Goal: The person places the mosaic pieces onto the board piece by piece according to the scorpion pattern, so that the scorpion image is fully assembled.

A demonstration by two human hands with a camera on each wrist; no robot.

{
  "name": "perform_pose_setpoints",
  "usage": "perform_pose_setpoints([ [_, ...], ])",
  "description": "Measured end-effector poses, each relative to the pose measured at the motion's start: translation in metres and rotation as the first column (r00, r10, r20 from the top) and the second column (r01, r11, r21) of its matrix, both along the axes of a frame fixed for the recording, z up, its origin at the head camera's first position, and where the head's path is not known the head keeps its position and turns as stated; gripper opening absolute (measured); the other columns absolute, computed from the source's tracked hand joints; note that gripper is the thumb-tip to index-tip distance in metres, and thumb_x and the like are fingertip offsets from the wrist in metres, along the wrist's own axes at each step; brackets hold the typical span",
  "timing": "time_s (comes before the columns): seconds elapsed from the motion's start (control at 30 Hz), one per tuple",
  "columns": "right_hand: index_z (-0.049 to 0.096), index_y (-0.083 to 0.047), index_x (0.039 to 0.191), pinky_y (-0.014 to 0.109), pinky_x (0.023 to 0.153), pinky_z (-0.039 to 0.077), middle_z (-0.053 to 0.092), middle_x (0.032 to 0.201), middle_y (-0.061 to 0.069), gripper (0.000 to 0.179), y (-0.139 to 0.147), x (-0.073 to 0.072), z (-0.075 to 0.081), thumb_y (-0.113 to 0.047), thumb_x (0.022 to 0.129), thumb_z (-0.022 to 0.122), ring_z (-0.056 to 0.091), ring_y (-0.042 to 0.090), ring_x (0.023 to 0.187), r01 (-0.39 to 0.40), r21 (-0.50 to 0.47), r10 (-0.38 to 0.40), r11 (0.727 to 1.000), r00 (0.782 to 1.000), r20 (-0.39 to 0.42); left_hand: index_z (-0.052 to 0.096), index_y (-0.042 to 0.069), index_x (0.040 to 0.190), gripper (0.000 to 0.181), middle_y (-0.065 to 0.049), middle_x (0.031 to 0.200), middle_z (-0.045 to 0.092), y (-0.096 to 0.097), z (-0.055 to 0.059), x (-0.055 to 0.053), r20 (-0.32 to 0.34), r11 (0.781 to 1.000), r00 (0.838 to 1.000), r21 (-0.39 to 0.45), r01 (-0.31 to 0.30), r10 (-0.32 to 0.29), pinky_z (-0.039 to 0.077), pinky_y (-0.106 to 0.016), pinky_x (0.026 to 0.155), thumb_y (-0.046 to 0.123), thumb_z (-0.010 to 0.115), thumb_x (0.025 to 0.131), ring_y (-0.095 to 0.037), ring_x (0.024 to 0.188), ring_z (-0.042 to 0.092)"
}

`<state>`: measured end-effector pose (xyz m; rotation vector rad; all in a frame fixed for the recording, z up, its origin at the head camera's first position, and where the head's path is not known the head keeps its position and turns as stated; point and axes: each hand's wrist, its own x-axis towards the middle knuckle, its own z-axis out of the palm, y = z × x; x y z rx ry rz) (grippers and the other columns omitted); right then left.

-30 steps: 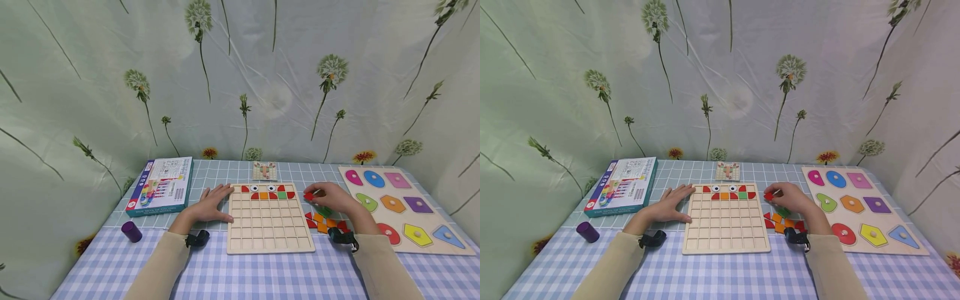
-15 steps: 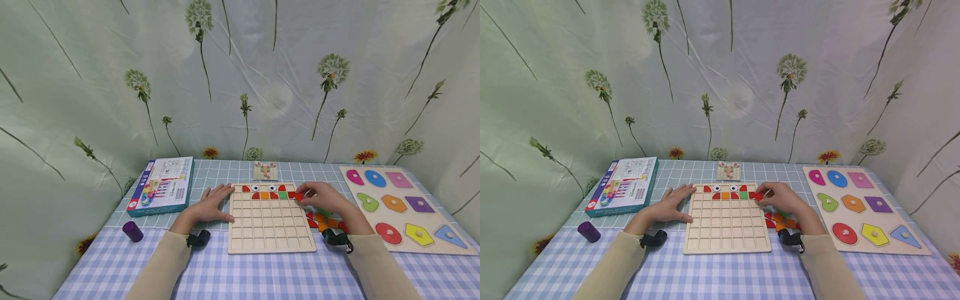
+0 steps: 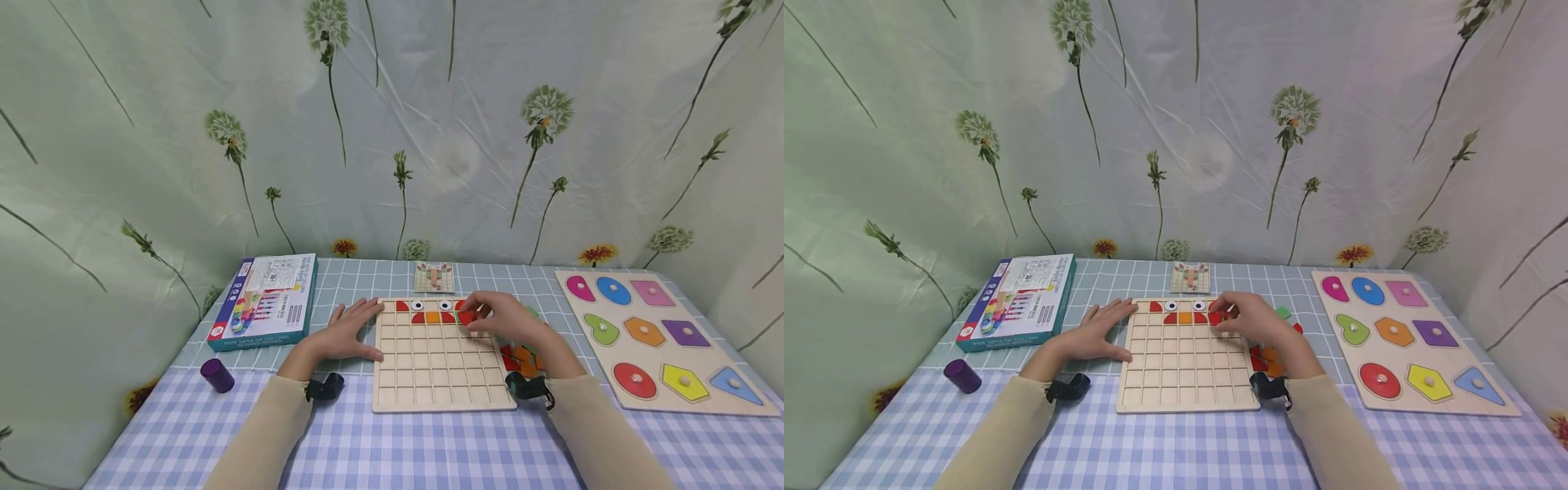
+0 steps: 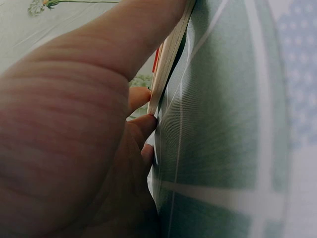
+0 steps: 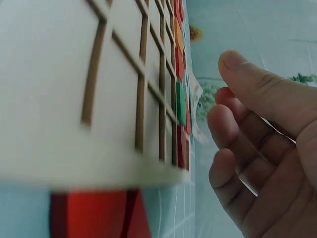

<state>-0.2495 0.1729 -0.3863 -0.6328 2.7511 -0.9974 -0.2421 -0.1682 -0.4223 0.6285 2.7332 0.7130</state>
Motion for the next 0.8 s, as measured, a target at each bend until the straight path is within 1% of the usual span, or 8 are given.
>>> perform_pose_setpoints([
  [0.1, 0.07, -0.011, 0.108, 0.028, 0.072, 0.049, 0.069, 0.101, 0.004, 0.024, -0.008, -0.002, 0.001, -0.016, 0.086, 0.079, 0.055, 0.017, 0.083, -0.047, -0.007, 0.047, 0.999, 0.998, -0.035, 0.028, 0.018, 0.159, 0.102, -0.006, 0.169, 0.017, 0.0, 0.0, 0.0, 0.0, 1.0, 1.0, 0.0, -0.001, 0.001, -0.003, -0.064, 0.123, 0.05, 0.081, 0.078, -0.032, 0.158, 0.007],
  [0.3, 0.069, -0.011, 0.106, 0.026, 0.068, 0.048, 0.071, 0.099, 0.003, 0.024, -0.023, -0.007, -0.001, -0.013, 0.085, 0.08, 0.053, 0.015, 0.077, -0.088, -0.02, 0.087, 0.996, 0.996, -0.034, 0.028, 0.018, 0.159, 0.102, -0.006, 0.169, 0.018, 0.0, 0.0, 0.0, 0.0, 1.0, 1.0, 0.0, 0.003, -0.003, -0.003, -0.064, 0.123, 0.051, 0.081, 0.078, -0.032, 0.158, 0.006],
  [0.4, 0.069, -0.011, 0.105, 0.025, 0.068, 0.049, 0.072, 0.098, 0.004, 0.023, -0.031, -0.008, -0.001, -0.012, 0.084, 0.08, 0.056, 0.013, 0.077, -0.107, -0.03, 0.106, 0.994, 0.993, -0.046, 0.029, 0.018, 0.159, 0.102, -0.006, 0.169, 0.018, -0.001, -0.001, 0.0, 0.0, 1.0, 1.0, 0.004, 0.005, -0.005, -0.003, -0.064, 0.123, 0.051, 0.081, 0.078, -0.033, 0.158, 0.006],
  [0.53, 0.069, -0.009, 0.104, 0.026, 0.072, 0.051, 0.072, 0.098, 0.005, 0.022, -0.041, -0.009, 0.0, -0.008, 0.084, 0.079, 0.06, 0.012, 0.081, -0.131, -0.064, 0.127, 0.989, 0.99, -0.058, 0.028, 0.017, 0.159, 0.102, -0.006, 0.169, 0.017, -0.001, -0.001, 0.001, -0.001, 1.0, 1.0, 0.007, 0.005, -0.005, -0.003, -0.064, 0.123, 0.051, 0.081, 0.078, -0.033, 0.158, 0.006],
  [0.7, 0.066, -0.005, 0.107, 0.028, 0.076, 0.053, 0.072, 0.097, 0.008, 0.024, -0.052, -0.012, -0.001, -0.005, 0.085, 0.077, 0.064, 0.014, 0.086, -0.159, -0.112, 0.158, 0.981, 0.987, -0.023, 0.029, 0.017, 0.159, 0.101, -0.006, 0.169, 0.018, -0.001, 0.0, 0.001, -0.001, 1.0, 1.0, 0.008, 0.002, -0.002, -0.003, -0.064, 0.123, 0.051, 0.081, 0.078, -0.033, 0.158, 0.006],
  [0.8, 0.064, -0.005, 0.107, 0.028, 0.077, 0.054, 0.073, 0.096, 0.008, 0.026, -0.059, -0.015, -0.003, -0.005, 0.085, 0.078, 0.065, 0.012, 0.086, -0.158, -0.128, 0.161, 0.979, 0.987, 0.015, 0.029, 0.018, 0.159, 0.101, -0.006, 0.169, 0.018, 0.0, 0.0, 0.0, 0.0, 1.0, 1.0, 0.007, 0.003, -0.003, -0.003, -0.064, 0.123, 0.051, 0.081, 0.078, -0.033, 0.158, 0.006],
])
